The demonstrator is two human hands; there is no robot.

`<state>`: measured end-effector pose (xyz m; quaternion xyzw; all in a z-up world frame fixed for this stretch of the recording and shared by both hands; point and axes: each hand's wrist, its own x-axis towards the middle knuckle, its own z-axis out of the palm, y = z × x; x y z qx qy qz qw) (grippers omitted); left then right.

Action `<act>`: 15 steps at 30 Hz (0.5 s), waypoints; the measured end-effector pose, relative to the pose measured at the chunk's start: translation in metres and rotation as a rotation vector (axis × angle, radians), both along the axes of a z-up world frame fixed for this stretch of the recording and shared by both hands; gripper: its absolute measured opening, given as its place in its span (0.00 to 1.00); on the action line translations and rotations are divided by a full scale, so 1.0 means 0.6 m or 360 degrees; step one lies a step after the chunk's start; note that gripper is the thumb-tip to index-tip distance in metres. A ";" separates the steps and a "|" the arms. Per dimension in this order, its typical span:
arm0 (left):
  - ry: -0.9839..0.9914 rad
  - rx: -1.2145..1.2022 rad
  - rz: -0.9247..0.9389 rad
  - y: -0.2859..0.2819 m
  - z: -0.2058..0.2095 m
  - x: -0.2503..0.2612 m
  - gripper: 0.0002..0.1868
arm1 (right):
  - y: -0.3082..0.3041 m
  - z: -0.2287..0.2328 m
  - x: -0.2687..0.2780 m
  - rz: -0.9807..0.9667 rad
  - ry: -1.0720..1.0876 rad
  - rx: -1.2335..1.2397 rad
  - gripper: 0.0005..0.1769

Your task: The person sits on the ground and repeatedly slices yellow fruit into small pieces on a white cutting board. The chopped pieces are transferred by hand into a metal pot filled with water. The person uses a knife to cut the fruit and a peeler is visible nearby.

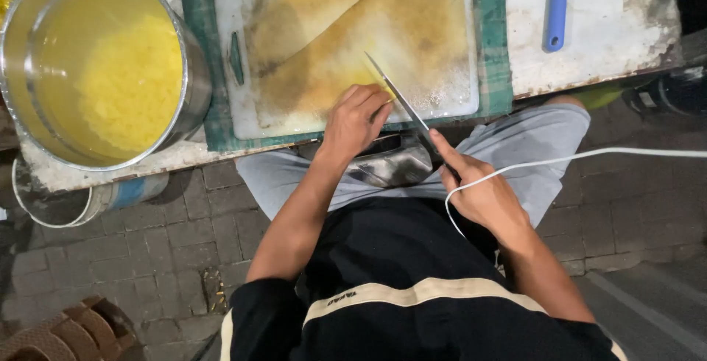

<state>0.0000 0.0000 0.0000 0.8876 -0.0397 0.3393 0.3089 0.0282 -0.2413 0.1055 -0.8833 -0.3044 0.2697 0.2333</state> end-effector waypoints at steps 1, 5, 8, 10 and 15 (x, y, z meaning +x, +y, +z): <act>0.0000 -0.0001 -0.0001 0.000 0.000 0.002 0.04 | 0.001 0.001 0.000 -0.0001 0.0000 -0.0001 0.35; 0.0013 0.0023 0.0003 0.001 -0.005 0.005 0.03 | 0.003 0.000 0.001 0.0029 0.0004 -0.0003 0.34; 0.0034 0.0009 -0.0003 0.001 -0.010 0.006 0.03 | 0.007 0.003 0.003 0.0033 0.0026 -0.0011 0.34; 0.0049 -0.0004 -0.0004 0.002 -0.013 0.007 0.03 | 0.010 0.006 0.005 0.0036 0.0036 -0.0016 0.34; 0.0072 -0.0086 -0.0005 0.001 -0.020 0.007 0.03 | 0.018 -0.004 0.009 0.0084 0.0098 -0.0069 0.36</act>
